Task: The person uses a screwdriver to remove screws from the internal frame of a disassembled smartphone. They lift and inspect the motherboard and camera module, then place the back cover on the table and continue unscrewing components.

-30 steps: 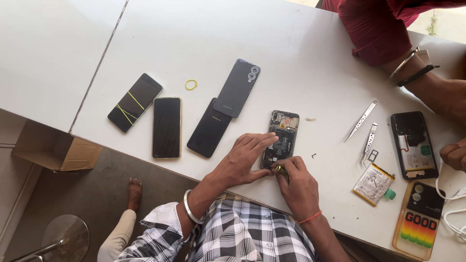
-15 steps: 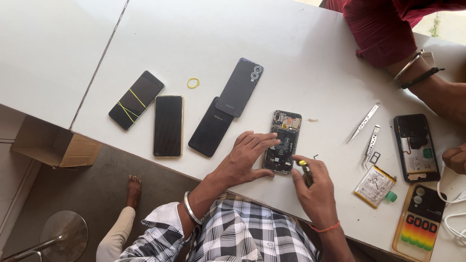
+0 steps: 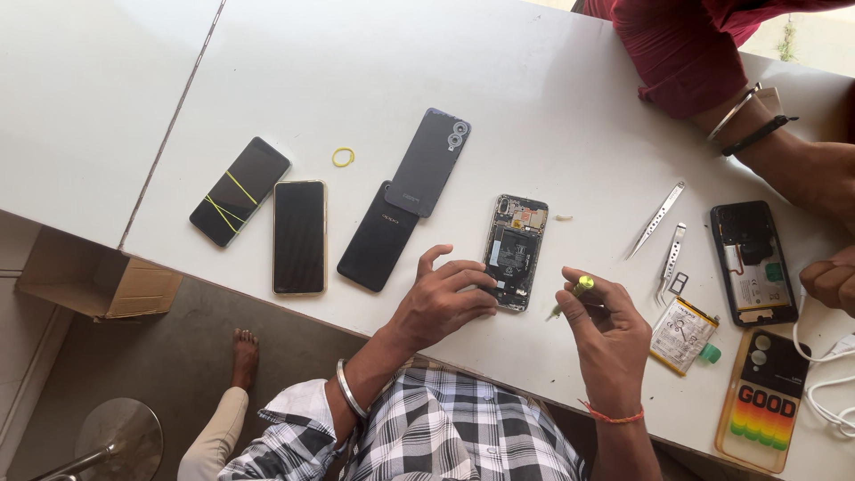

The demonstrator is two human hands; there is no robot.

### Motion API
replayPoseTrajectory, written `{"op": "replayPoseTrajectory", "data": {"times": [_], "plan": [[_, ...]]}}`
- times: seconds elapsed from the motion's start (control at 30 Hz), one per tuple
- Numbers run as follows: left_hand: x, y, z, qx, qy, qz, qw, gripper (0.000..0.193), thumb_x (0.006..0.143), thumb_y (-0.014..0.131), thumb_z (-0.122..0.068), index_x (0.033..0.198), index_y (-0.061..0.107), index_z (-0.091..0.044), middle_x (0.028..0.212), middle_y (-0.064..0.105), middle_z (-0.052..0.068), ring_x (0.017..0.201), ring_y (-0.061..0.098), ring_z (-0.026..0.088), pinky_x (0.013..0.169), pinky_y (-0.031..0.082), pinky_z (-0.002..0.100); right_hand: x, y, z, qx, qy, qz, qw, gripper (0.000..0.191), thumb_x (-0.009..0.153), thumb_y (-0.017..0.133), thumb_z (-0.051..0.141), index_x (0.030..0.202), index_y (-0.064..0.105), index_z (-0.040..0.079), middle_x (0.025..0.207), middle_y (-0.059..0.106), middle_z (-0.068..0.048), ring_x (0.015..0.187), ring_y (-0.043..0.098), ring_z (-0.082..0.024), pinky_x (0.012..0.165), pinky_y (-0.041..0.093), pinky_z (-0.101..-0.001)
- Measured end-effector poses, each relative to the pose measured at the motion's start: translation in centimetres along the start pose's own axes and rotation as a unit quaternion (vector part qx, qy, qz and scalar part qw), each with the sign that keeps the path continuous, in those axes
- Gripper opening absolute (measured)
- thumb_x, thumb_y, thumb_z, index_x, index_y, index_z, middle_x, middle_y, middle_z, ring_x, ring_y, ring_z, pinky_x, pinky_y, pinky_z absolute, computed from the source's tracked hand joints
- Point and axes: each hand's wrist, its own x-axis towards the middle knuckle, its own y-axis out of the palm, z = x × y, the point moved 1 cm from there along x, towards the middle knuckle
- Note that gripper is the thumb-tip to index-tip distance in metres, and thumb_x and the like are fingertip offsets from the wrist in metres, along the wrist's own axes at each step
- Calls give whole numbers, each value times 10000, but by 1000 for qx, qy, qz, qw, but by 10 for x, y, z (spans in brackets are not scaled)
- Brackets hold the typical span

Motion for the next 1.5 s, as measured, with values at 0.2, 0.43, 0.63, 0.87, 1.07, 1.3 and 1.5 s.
{"op": "replayPoseTrajectory", "data": {"times": [0.2,0.43,0.63,0.87,1.07,1.3,1.5], "plan": [[3,-1,1,-34,-45,10,998,334,840,847,-353,1096,696,-202,1109,725,-57,1176,641,123,1219,261,457,-8,12,1,17,-103,-6,995,446,953,711,100,1359,534,54,1087,737,-80,992,736,-131,839,624,-252],[5,-1,1,-8,-21,11,1000,240,828,844,-329,1020,757,-216,1093,717,-61,1146,636,110,1223,262,464,-14,31,4,-194,-314,9,929,445,944,714,41,1371,589,66,1060,730,-95,939,744,-189,760,637,-314],[4,-1,1,-18,-22,8,1000,206,815,845,-318,986,784,-220,1088,709,-58,1126,634,104,1227,267,462,-14,31,0,-190,-318,4,929,459,951,708,41,1391,581,73,1057,729,-84,919,742,-184,753,637,-309],[3,1,2,-21,-26,5,999,197,815,851,-308,979,781,-223,1081,710,-66,1106,641,99,1230,278,453,-13,32,-2,-196,-315,8,928,453,946,716,41,1380,593,77,1049,730,-84,916,741,-184,738,638,-311],[8,-2,0,-28,-34,9,999,190,819,852,-311,966,773,-222,1074,711,-66,1106,640,96,1236,278,453,-13,31,-1,-189,-325,0,926,389,910,767,73,1283,654,78,1056,727,-95,917,749,-184,737,632,-311],[16,-6,-6,-137,-56,-28,989,333,787,873,-312,1052,735,-165,1065,722,-28,1146,625,187,1093,328,417,-7,29,20,-217,-308,66,924,355,855,812,117,1197,719,130,1011,725,-69,821,748,-177,661,626,-299],[17,-3,1,-170,-74,43,982,201,874,833,-185,1050,742,-153,1014,748,-36,1073,670,154,1113,382,396,-4,28,40,-157,-385,169,894,381,874,681,-33,1231,704,95,1171,718,-81,1007,737,-265,840,634,-339]]}}
